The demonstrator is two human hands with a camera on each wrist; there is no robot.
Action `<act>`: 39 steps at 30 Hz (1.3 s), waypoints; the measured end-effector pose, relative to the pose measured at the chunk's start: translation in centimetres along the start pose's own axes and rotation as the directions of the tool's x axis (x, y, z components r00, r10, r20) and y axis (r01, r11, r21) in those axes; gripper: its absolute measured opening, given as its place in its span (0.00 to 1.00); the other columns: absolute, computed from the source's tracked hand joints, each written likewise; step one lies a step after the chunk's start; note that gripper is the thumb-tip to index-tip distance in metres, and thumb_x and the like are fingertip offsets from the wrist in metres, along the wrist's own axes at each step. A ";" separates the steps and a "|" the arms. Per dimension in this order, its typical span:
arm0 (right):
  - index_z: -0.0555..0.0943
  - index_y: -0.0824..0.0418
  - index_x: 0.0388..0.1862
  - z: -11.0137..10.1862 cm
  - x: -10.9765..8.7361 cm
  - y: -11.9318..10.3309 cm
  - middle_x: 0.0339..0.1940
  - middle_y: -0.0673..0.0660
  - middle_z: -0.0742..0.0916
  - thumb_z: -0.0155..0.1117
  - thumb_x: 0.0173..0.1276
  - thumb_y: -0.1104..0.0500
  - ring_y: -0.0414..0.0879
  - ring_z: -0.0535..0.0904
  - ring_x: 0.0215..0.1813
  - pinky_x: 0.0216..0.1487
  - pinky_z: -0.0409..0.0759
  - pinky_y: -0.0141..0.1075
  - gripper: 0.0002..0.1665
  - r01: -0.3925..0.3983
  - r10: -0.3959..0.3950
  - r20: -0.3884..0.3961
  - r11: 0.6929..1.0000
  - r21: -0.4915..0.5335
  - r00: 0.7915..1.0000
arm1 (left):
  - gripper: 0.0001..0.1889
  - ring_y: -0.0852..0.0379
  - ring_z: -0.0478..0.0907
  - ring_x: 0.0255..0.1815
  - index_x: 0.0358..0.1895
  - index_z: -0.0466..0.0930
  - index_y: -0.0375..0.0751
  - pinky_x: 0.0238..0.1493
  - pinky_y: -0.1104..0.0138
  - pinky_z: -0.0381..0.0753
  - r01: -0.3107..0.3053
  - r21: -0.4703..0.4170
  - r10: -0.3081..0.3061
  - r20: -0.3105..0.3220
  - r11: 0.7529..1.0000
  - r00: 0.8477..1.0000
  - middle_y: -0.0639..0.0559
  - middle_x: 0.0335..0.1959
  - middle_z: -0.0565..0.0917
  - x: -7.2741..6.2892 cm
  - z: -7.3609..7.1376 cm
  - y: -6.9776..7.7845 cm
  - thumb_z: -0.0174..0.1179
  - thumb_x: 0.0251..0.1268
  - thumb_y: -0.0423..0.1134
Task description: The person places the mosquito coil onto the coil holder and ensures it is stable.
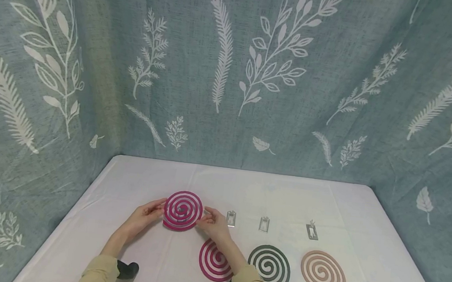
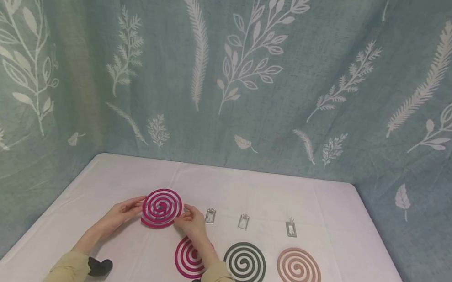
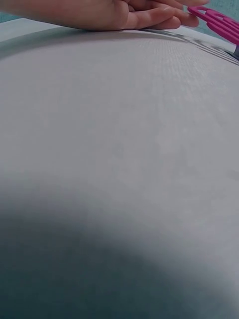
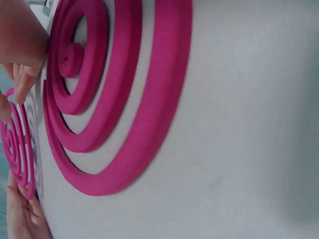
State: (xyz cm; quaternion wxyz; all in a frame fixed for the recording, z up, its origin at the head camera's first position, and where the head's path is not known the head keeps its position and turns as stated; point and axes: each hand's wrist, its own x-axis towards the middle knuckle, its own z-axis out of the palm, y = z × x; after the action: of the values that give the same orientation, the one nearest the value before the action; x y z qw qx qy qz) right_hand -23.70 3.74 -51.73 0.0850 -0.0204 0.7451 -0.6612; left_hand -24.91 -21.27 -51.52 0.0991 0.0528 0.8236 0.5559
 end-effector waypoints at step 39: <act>0.67 0.70 0.65 -9.9 -8.6 -1.7 0.50 0.60 0.81 0.64 0.64 0.56 0.52 0.78 0.52 0.53 0.79 0.46 0.35 0.062 -0.003 0.178 0.942 -0.329 0.984 | 0.24 0.47 0.59 0.71 0.70 0.60 0.36 0.70 0.52 0.60 -0.163 -0.073 0.137 -0.275 0.984 0.952 0.37 0.68 0.67 -0.8 0.8 8.2 0.46 0.74 0.37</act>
State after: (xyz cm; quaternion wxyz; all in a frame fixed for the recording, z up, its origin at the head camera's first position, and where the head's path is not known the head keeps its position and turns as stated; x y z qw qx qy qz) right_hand -16.92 14.52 -48.11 0.1346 -0.1046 0.8352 -0.5229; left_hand -24.16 -17.66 -44.13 -0.0536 0.0346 0.7957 0.6024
